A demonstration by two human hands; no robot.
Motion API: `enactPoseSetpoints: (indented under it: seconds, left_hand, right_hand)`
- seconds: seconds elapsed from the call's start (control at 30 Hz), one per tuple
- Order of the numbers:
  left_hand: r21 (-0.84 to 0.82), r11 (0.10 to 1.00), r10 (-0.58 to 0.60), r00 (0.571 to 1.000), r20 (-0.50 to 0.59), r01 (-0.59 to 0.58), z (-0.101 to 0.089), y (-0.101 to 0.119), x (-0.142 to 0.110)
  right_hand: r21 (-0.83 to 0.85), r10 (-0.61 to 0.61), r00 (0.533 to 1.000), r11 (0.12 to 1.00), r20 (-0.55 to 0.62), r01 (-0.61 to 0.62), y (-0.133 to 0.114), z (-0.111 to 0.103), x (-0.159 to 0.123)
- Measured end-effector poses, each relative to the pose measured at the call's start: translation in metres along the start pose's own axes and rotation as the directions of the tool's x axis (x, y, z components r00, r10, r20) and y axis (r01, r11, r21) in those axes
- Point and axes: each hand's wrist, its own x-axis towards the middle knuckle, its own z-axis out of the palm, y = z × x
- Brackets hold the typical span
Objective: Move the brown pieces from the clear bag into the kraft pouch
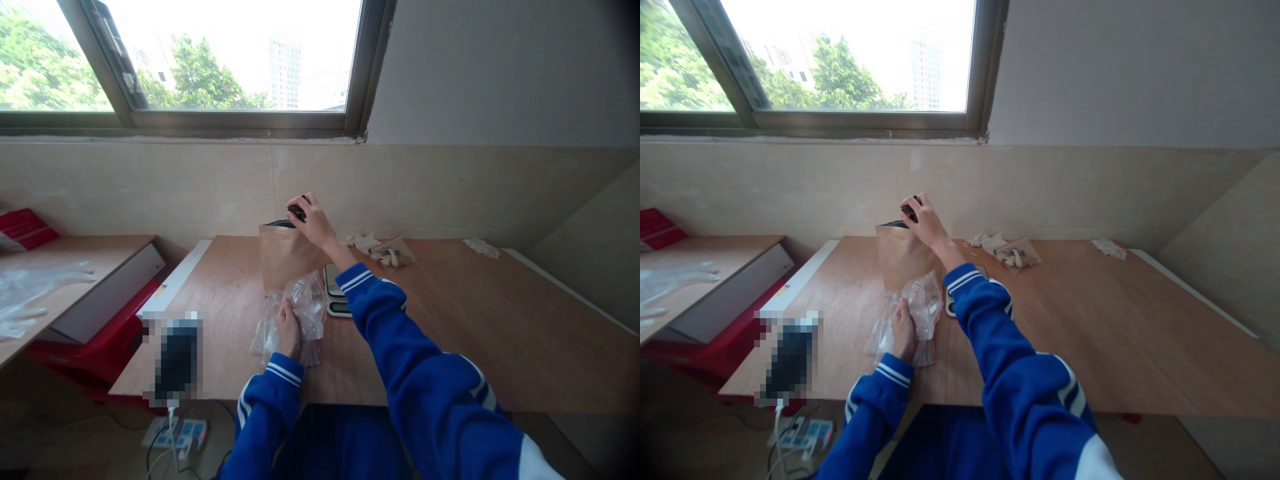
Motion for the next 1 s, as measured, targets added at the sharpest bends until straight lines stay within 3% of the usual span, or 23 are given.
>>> enactPoseSetpoints:
  seconds: [0.13, 0.4, 0.57, 0.63, 0.7, 0.77, 0.83, 0.93, 1.0]
  left_hand:
    - [0.021, 1.0, 0.001, 1.0, 0.016, -0.002, 0.001, 0.0, 0.0]
    - [0.082, 0.996, -0.024, 0.999, 0.025, 0.022, 0.005, 0.005, -0.004]
    - [0.159, 0.987, -0.009, 0.997, 0.079, -0.004, 0.005, 0.006, -0.005]
    - [0.179, 0.984, 0.0, 0.994, 0.11, -0.019, 0.005, 0.008, -0.006]
    - [0.202, 0.978, 0.032, 0.99, 0.138, -0.059, 0.005, 0.01, -0.008]
    - [0.252, 0.959, 0.086, 0.981, 0.174, -0.129, 0.006, 0.014, -0.011]
    - [0.29, 0.934, 0.148, 0.964, 0.222, -0.21, 0.007, 0.019, -0.014]
    - [0.276, 0.912, 0.212, 0.924, 0.317, -0.304, 0.011, 0.031, -0.019]
    - [0.271, 0.905, 0.195, 0.887, 0.418, -0.327, 0.013, 0.043, -0.021]
  right_hand:
    - [-0.114, 0.01, 0.996, 0.994, 0.089, 0.0, 0.008, 0.02, -0.001]
    - [-0.304, -0.061, 0.969, 0.943, 0.238, 0.134, 0.005, 0.025, -0.014]
    - [-0.291, -0.095, 0.989, 0.949, 0.111, 0.124, -0.008, 0.011, -0.029]
    - [-0.237, -0.06, 0.998, 0.97, 0.002, 0.059, -0.016, 0.001, -0.049]
    - [-0.139, 0.051, 0.988, 0.988, -0.147, -0.072, -0.023, -0.004, -0.083]
    - [-0.019, 0.221, 0.939, 0.972, -0.264, -0.234, -0.028, 0.0, -0.126]
    - [0.093, 0.416, 0.863, 0.909, -0.288, -0.407, -0.027, 0.012, -0.171]
    - [0.424, 0.73, 0.647, 0.669, -0.221, -0.61, -0.02, 0.027, -0.221]
    - [0.618, 0.828, 0.533, 0.512, -0.17, -0.597, -0.015, 0.025, -0.234]
